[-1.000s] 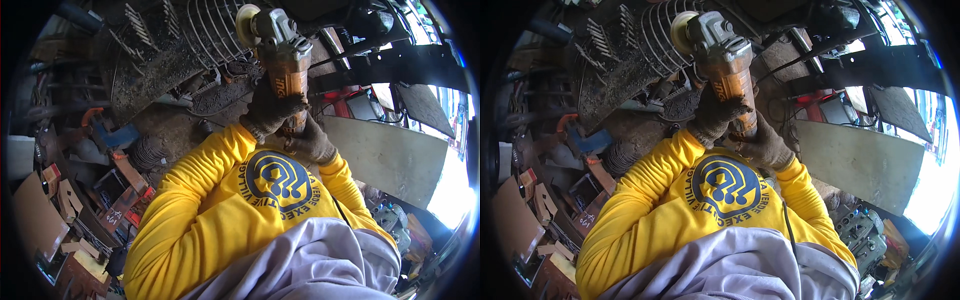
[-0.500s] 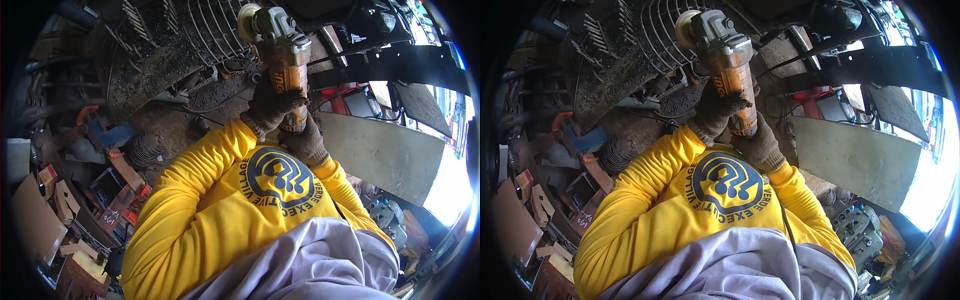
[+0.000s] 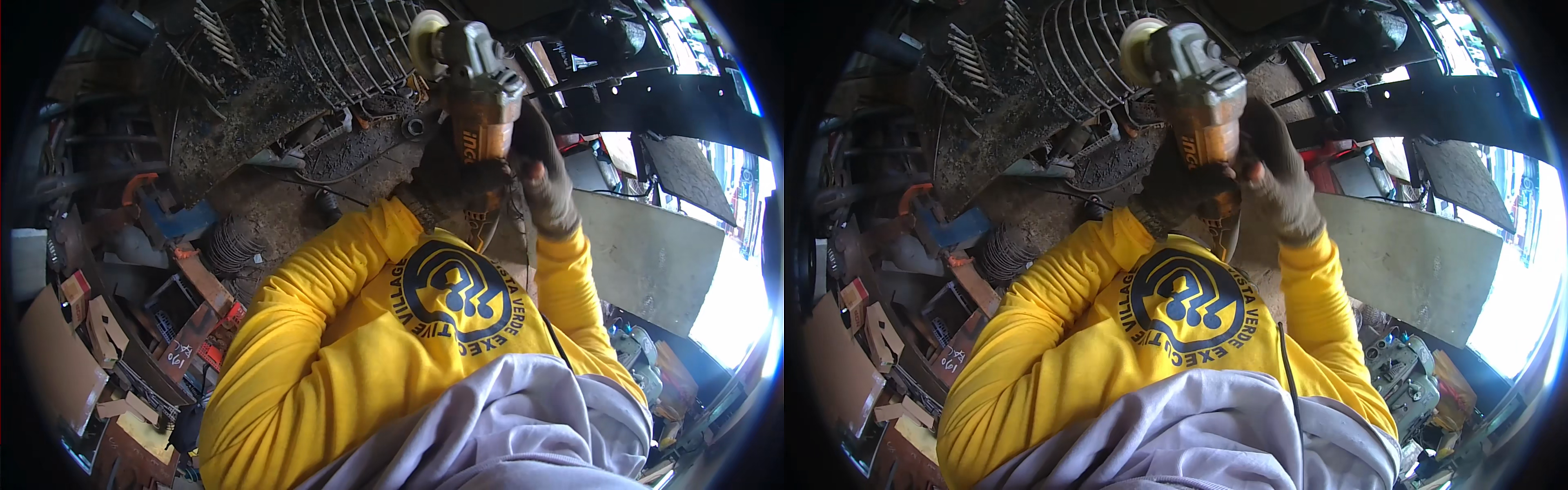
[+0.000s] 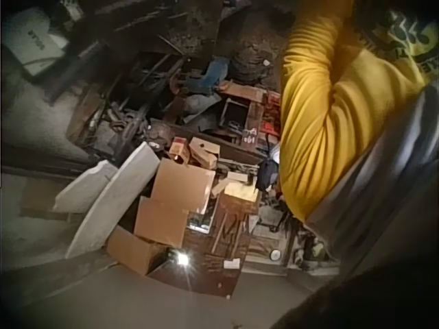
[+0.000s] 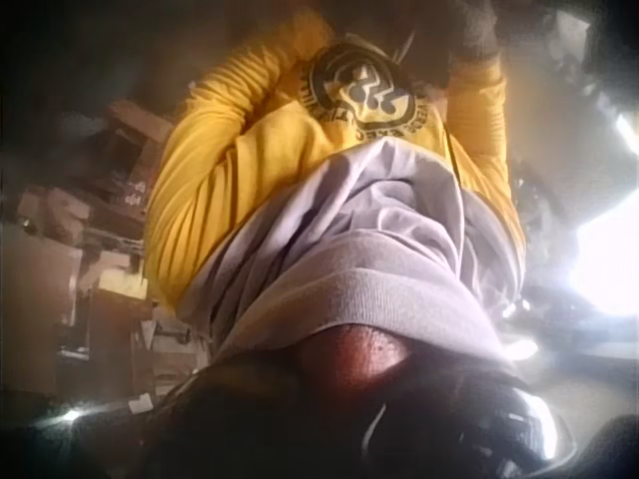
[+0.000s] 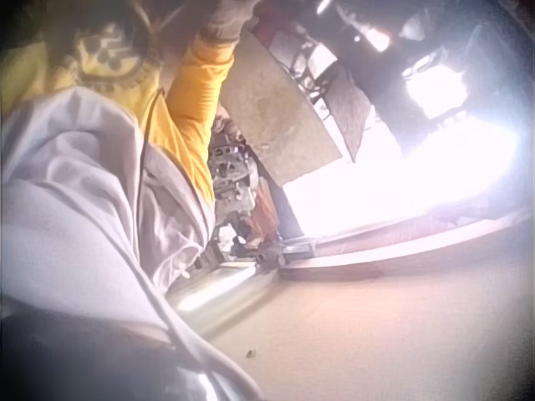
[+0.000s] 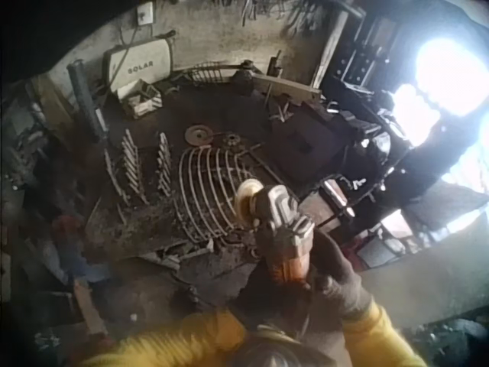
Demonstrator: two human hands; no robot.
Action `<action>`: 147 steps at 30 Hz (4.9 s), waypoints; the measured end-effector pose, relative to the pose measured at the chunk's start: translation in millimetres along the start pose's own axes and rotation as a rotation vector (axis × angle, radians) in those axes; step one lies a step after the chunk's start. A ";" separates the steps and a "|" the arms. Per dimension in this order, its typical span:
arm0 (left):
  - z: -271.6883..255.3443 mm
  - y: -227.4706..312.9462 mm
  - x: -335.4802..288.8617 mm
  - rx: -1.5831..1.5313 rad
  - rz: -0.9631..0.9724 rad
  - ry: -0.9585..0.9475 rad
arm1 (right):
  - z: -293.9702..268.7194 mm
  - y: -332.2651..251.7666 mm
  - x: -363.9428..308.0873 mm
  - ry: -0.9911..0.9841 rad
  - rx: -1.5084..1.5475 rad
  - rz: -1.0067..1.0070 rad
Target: The person hammers a metal grill structure with a hammer and then uses an angle grinder on the metal while holding the grill with a gloved hand.
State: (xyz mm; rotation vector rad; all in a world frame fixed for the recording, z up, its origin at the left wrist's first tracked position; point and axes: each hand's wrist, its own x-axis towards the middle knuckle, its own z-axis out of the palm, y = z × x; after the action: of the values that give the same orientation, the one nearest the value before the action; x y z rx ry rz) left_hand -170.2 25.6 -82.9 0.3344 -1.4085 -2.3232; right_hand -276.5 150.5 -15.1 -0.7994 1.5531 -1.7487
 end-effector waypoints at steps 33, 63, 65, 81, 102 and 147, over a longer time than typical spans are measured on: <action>-142.6 125.5 121.7 -0.008 -0.226 0.497 | -27.9 58.2 -32.6 0.282 0.181 0.124; -200.3 131.5 136.4 0.697 -0.124 0.352 | 8.2 31.8 -15.8 0.117 -0.357 0.152; -200.7 127.7 134.2 0.776 -0.101 0.317 | 13.8 28.2 -11.5 0.068 -0.380 0.134; -191.3 126.5 111.5 0.912 -0.067 0.216 | 91.0 23.9 0.1 -0.159 -1.042 0.260; -210.8 94.1 121.8 0.822 0.055 0.207 | 110.6 11.8 32.6 -0.196 -1.162 0.408; -206.1 106.9 115.1 0.713 0.031 0.103 | 111.1 4.9 38.9 -0.245 -1.149 0.405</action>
State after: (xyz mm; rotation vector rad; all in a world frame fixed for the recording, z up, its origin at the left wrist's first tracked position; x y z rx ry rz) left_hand -167.2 -233.6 -83.2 0.6095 -2.1242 -1.6729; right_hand -210.6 53.1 -7.2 -1.0352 2.2914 -0.3363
